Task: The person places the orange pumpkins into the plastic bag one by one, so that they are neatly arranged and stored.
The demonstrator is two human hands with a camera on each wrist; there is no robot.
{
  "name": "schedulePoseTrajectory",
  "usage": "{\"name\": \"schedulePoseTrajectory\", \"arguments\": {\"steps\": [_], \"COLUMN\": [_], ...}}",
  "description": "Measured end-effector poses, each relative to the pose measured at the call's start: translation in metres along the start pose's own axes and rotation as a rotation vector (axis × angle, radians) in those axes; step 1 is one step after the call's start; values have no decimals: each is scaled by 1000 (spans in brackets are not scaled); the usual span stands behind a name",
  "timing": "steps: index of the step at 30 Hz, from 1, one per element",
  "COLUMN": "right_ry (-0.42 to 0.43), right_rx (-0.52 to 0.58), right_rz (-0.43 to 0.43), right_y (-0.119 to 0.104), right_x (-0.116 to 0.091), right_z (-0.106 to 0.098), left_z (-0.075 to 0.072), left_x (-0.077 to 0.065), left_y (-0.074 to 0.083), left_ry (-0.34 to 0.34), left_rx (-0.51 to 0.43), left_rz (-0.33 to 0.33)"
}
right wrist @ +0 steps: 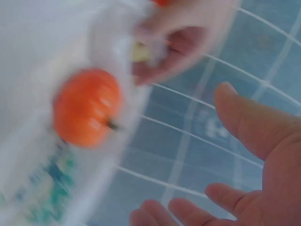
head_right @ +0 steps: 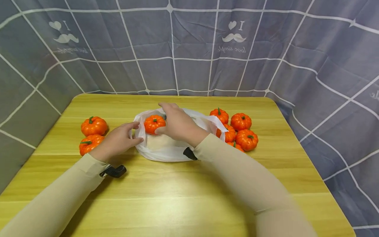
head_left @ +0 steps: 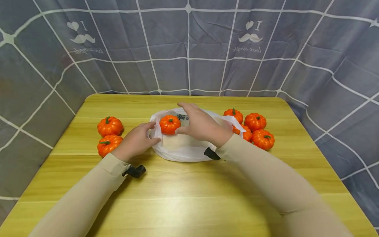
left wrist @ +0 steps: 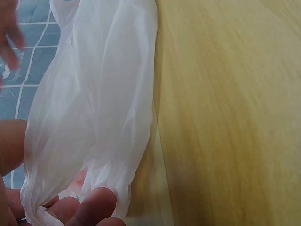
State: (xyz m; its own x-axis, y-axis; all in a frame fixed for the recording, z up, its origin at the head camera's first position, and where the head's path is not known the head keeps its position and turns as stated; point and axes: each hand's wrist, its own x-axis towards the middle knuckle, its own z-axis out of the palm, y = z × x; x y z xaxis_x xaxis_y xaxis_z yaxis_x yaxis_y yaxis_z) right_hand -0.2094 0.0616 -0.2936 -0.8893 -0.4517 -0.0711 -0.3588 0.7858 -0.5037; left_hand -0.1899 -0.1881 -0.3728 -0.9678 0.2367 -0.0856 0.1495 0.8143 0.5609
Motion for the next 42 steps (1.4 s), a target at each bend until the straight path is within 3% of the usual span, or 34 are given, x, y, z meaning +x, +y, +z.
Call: {"name": "schedulePoseTrajectory", "arguments": {"steps": [7, 14, 19, 25, 34, 42], "right_ry": [135, 152, 107, 56, 41, 60], "right_rx": [-15, -67, -41, 4, 63, 0], "right_rz": [33, 133, 149, 135, 94, 79], "right_y": [20, 83, 127, 157, 179, 185], "right_x": [-49, -80, -102, -126, -146, -155], "right_z": [-58, -84, -77, -58, -31, -17], "left_z": [-4, -7, -7, -6, -4, 0], "left_x": [-2, -5, -6, -5, -4, -1], "left_y": [-6, -8, -9, -7, -4, -2], "left_ry": [3, -9, -16, -18, -20, -28], "left_rx": [21, 17, 14, 21, 18, 12], "left_rz": [-5, -16, -21, -30, -20, -25]}}
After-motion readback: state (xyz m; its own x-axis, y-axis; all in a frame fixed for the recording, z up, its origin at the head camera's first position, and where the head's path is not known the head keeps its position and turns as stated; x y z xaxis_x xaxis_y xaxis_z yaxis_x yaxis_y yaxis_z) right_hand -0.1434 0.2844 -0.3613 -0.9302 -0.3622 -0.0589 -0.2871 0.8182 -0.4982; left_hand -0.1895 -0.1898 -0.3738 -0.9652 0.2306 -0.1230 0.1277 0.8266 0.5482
